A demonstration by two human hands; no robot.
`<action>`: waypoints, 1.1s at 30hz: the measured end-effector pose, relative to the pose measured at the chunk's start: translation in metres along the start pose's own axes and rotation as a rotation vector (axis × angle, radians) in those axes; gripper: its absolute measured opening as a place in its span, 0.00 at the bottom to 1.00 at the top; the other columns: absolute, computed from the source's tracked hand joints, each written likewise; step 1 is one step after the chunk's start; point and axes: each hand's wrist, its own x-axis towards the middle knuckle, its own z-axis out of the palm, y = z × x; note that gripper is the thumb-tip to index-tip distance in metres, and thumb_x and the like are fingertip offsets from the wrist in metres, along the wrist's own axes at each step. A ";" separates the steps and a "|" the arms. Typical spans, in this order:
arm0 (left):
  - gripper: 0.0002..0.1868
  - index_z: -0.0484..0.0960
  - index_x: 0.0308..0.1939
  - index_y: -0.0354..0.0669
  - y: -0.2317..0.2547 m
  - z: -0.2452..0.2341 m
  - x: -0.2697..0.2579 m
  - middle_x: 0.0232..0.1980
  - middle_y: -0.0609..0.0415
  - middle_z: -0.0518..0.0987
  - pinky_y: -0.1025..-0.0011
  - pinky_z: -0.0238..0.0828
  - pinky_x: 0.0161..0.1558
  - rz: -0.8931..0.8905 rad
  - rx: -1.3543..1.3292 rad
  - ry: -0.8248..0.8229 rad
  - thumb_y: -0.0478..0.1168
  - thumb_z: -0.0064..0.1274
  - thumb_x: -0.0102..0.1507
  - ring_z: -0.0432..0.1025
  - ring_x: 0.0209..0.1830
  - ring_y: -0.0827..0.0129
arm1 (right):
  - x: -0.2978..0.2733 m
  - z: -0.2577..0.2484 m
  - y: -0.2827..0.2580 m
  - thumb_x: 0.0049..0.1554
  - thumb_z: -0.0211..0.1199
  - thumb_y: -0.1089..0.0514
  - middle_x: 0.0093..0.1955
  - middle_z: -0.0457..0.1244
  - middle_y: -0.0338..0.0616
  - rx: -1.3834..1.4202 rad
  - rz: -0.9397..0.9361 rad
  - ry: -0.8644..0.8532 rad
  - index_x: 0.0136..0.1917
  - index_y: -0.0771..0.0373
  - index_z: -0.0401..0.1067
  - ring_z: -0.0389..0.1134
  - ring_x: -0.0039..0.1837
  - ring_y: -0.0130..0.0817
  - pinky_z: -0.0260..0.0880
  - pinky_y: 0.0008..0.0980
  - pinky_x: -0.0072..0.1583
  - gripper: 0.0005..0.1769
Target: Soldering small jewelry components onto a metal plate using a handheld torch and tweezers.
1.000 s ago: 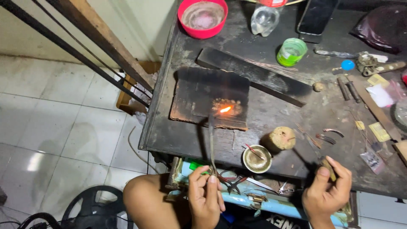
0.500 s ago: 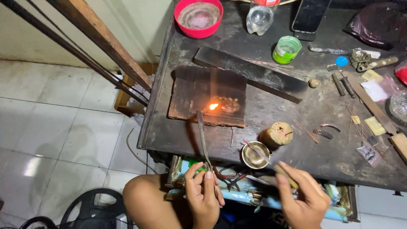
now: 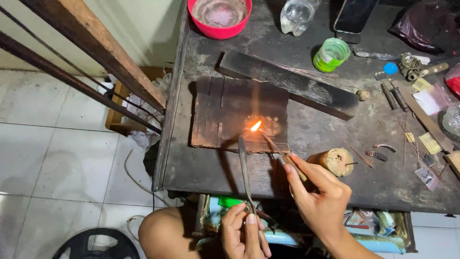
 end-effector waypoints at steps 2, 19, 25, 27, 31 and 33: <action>0.14 0.82 0.53 0.39 0.000 0.001 -0.001 0.25 0.43 0.78 0.73 0.58 0.08 -0.161 0.068 0.039 0.38 0.49 0.66 0.56 0.03 0.69 | 0.001 0.002 0.002 0.56 0.72 0.63 0.48 0.73 0.44 -0.014 -0.015 -0.001 0.53 0.64 0.81 0.73 0.45 0.25 0.71 0.23 0.50 0.11; 0.12 0.79 0.52 0.36 -0.007 -0.001 0.000 0.23 0.44 0.78 0.79 0.53 0.05 0.004 -0.014 -0.017 0.35 0.49 0.66 0.55 0.02 0.74 | 0.006 0.005 0.007 0.56 0.72 0.63 0.49 0.74 0.46 -0.012 -0.013 -0.028 0.55 0.65 0.81 0.74 0.46 0.26 0.72 0.21 0.48 0.13; 0.13 0.79 0.53 0.38 0.001 -0.001 -0.001 0.25 0.43 0.78 0.78 0.54 0.06 -0.054 0.038 -0.013 0.36 0.48 0.66 0.55 0.02 0.72 | 0.003 -0.001 0.005 0.56 0.72 0.62 0.49 0.73 0.43 -0.012 0.038 -0.025 0.55 0.63 0.81 0.71 0.44 0.21 0.68 0.19 0.44 0.13; 0.12 0.78 0.53 0.36 -0.002 -0.001 0.001 0.25 0.43 0.77 0.80 0.51 0.05 0.044 -0.010 -0.049 0.34 0.47 0.67 0.55 0.02 0.73 | 0.002 -0.010 -0.002 0.56 0.71 0.64 0.49 0.73 0.45 0.013 0.009 -0.016 0.54 0.66 0.81 0.73 0.46 0.24 0.70 0.22 0.50 0.12; 0.13 0.76 0.54 0.37 -0.017 -0.013 0.003 0.24 0.40 0.78 0.80 0.46 0.03 0.105 -0.089 -0.057 0.34 0.49 0.65 0.56 0.01 0.72 | -0.017 -0.035 0.004 0.54 0.71 0.66 0.48 0.73 0.49 0.045 -0.054 0.029 0.53 0.69 0.80 0.73 0.45 0.30 0.73 0.28 0.55 0.12; 0.16 0.75 0.57 0.40 -0.019 -0.033 0.014 0.23 0.43 0.79 0.80 0.49 0.04 0.146 -0.025 0.009 0.36 0.50 0.65 0.58 0.01 0.73 | -0.031 -0.050 0.019 0.53 0.71 0.65 0.46 0.72 0.48 0.070 -0.046 0.057 0.52 0.68 0.80 0.71 0.42 0.28 0.72 0.26 0.52 0.12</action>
